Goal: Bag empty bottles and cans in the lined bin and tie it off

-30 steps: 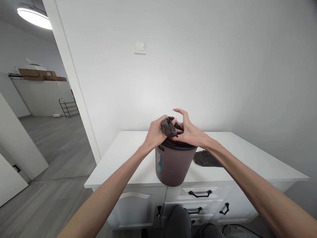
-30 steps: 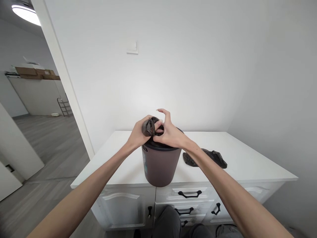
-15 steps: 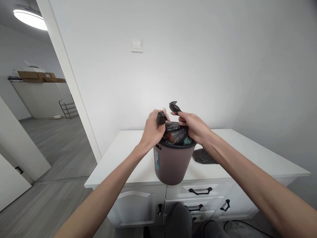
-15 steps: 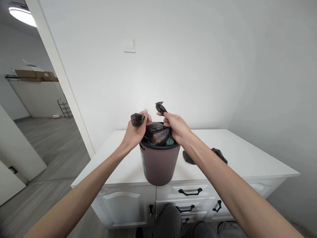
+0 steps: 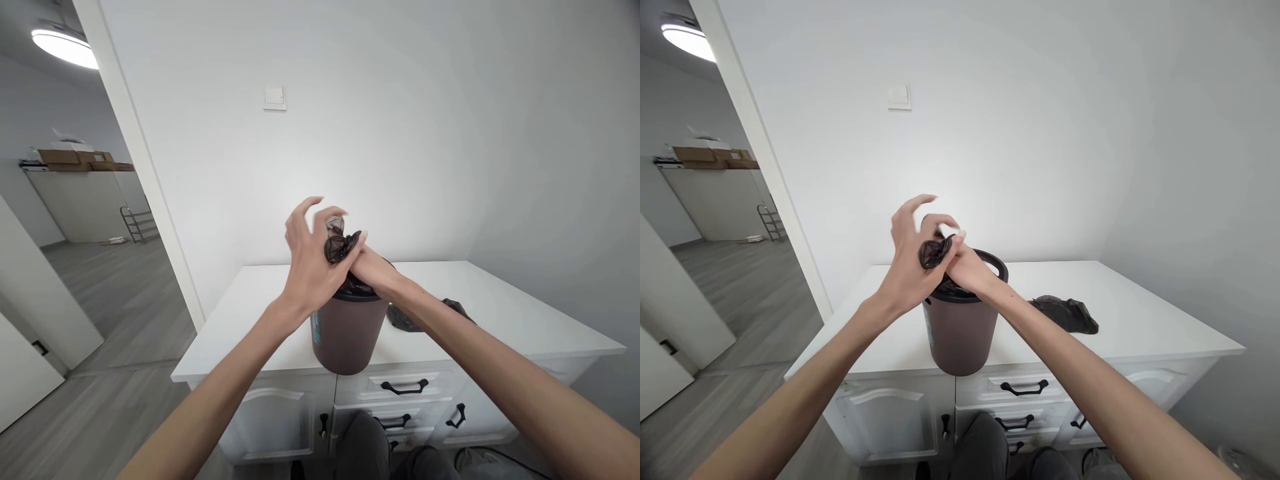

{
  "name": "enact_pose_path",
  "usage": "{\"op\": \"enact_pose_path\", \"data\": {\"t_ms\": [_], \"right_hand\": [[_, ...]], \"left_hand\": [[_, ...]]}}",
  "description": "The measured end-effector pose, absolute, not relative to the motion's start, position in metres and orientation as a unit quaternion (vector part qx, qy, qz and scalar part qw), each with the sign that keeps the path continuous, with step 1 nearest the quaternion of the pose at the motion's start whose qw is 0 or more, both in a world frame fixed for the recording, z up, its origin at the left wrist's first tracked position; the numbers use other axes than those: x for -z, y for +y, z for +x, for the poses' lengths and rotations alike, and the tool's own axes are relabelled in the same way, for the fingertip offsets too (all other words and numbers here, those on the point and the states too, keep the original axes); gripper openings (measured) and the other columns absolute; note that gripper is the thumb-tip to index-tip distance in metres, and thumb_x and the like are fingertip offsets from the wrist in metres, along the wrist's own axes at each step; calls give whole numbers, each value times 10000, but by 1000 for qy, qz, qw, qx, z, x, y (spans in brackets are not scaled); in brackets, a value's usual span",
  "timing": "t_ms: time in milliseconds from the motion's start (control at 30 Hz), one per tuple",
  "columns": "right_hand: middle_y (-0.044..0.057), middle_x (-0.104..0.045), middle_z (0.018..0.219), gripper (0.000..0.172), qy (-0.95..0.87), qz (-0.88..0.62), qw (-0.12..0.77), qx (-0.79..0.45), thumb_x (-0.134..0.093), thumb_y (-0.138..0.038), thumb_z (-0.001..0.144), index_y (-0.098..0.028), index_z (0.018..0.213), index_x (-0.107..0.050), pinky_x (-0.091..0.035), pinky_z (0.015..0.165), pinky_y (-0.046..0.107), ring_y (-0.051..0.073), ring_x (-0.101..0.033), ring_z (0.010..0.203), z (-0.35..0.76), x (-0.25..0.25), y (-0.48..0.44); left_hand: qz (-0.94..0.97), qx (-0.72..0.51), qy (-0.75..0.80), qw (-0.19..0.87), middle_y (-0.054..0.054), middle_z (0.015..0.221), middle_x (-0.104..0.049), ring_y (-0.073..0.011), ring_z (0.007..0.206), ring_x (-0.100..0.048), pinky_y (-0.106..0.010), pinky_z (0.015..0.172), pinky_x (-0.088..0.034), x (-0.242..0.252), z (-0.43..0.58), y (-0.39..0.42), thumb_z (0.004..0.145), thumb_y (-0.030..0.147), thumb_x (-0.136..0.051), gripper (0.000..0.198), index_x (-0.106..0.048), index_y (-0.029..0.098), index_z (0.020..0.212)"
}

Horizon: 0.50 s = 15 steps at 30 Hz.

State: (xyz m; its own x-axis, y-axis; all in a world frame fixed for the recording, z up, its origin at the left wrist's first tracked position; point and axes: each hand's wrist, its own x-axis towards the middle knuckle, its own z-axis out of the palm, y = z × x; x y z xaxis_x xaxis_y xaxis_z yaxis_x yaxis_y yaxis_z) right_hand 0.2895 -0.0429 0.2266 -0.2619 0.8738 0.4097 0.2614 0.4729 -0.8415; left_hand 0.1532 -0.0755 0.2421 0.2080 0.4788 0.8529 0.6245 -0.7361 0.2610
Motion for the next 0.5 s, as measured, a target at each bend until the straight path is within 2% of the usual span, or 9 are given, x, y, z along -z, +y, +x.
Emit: {"op": "enact_pose_path", "data": {"t_ms": [67, 133, 233, 300, 367, 433, 500], "right_hand": [[51, -778, 969, 297, -667, -392, 473, -422, -572, -459, 901, -226, 974, -740, -549, 935, 389, 270, -697, 976, 292, -228, -43], [68, -804, 968, 410, -600, -375, 488, -511, -567, -558, 894, -218, 996, -773, -561, 947, 375, 283, -723, 986, 294, -231, -40], [81, -810, 874, 502, -543, -379, 515, -544, -487, -599, 933, -206, 972, -797, -576, 936, 378, 291, -744, 949, 297, -235, -36], [74, -805, 838, 454, -537, -408, 528, -516, -496, -547, 950, -213, 969, -802, -573, 941, 380, 290, -746, 948, 298, -238, -36], [63, -806, 865, 395, -558, -428, 533, -470, -526, -510, 961, -228, 991, -802, -557, 976, 383, 288, -738, 987, 299, -239, -39], [55, -804, 927, 394, -601, -427, 531, -417, -531, -529, 982, -244, 1039, -797, -534, 1015, 392, 288, -721, 1047, 301, -239, -44], [52, -794, 958, 431, -636, -420, 532, -369, -523, -591, 996, -263, 1089, -786, -529, 1012, 401, 290, -702, 1080, 302, -238, -49]], "left_hand": [[-727, 577, -371, -3, -147, 1569, -392, -328, 1534, -350, -545, 1224, -403, -231, 153, -75, 925, 428, -771, 584, -481, 285, 1411], [-708, 596, -363, -106, -163, 1539, -409, -318, 1482, -452, -495, 1135, -506, -221, 152, -73, 853, 466, -837, 857, -320, 294, 1515], [-708, 572, -355, -213, -157, 1467, -489, -291, 1333, -626, -464, 1088, -537, -212, 151, -72, 800, 468, -877, 1024, -196, 313, 1548], [-717, 550, -368, -220, -157, 1419, -551, -302, 1309, -651, -477, 1091, -520, -210, 151, -70, 786, 420, -882, 1030, -188, 303, 1538], [-724, 533, -384, -209, -148, 1347, -629, -313, 1311, -648, -481, 1076, -511, -209, 151, -67, 793, 349, -856, 954, -220, 283, 1500], [-727, 521, -394, -212, -119, 1258, -701, -300, 1250, -678, -458, 1023, -522, -209, 150, -61, 813, 279, -797, 797, -287, 278, 1426], [-732, 509, -399, -212, -73, 1160, -747, -277, 1133, -713, -413, 945, -534, -209, 148, -56, 836, 228, -713, 541, -416, 277, 1286]]}}
